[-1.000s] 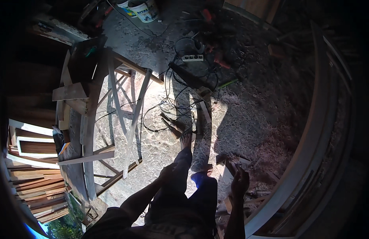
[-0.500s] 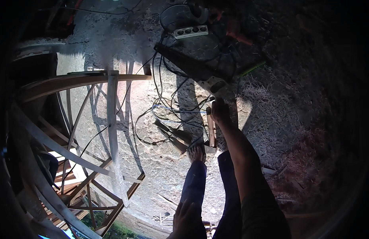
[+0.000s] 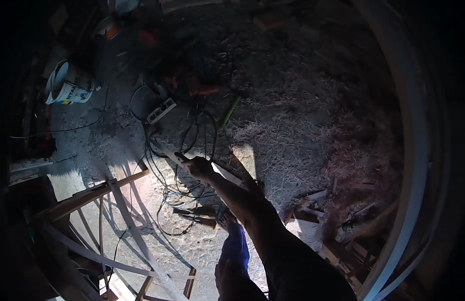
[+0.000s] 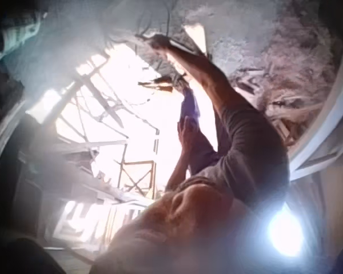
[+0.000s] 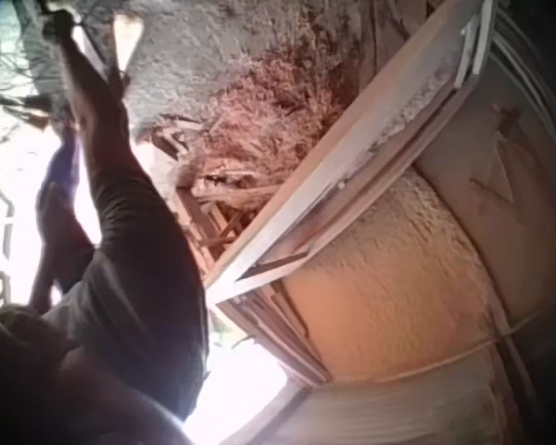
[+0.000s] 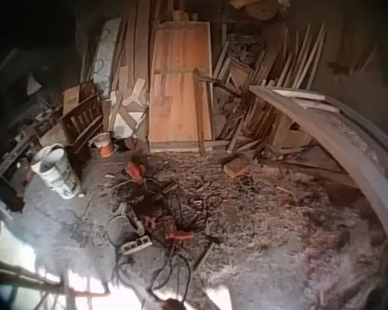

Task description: The person uses a square to align a wooden board on a workbench. Then, they cut the board using a hand saw.

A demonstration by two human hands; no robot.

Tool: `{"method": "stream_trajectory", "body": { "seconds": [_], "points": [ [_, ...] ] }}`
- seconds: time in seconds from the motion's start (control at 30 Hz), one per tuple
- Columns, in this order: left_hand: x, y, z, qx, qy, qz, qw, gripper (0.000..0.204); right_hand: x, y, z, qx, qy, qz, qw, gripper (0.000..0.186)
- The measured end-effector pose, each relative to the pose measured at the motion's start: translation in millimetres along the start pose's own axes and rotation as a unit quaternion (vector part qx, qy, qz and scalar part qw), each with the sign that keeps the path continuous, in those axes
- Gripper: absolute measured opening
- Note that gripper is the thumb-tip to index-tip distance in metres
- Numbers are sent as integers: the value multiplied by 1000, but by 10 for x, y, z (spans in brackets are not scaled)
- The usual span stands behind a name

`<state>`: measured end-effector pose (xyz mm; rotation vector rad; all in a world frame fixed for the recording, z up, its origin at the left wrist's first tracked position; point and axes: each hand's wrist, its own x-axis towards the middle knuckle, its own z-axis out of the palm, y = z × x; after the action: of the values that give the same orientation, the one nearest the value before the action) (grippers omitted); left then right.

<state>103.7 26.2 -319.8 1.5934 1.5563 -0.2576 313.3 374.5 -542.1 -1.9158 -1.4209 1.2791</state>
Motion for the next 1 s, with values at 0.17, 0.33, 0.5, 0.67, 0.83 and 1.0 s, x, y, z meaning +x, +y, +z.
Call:
{"method": "stream_trajectory", "body": {
  "seconds": [0.17,0.33,0.5,0.67,0.83,1.0],
  "points": [
    [42,-764,161,123,-51,192,972,59,-2096,-1249,-1212,142,64,-38,987,30],
    [32,-117,-592,183,-185,318,912,51,-4589,-1974,-2320,312,172,-176,918,42],
    [12,754,-492,153,-277,395,862,40,-6695,-2249,-2619,333,384,-270,818,65],
    [-363,1827,653,-103,-297,472,824,30,-8096,-2549,-2578,290,604,-122,732,70],
    [-2378,3074,1356,25,-286,675,680,21,-9441,-2530,-1885,85,765,118,628,74],
    [-3552,3748,2105,109,-260,860,425,55,-9874,-2612,-1125,5,860,321,397,55]
  ]
}}
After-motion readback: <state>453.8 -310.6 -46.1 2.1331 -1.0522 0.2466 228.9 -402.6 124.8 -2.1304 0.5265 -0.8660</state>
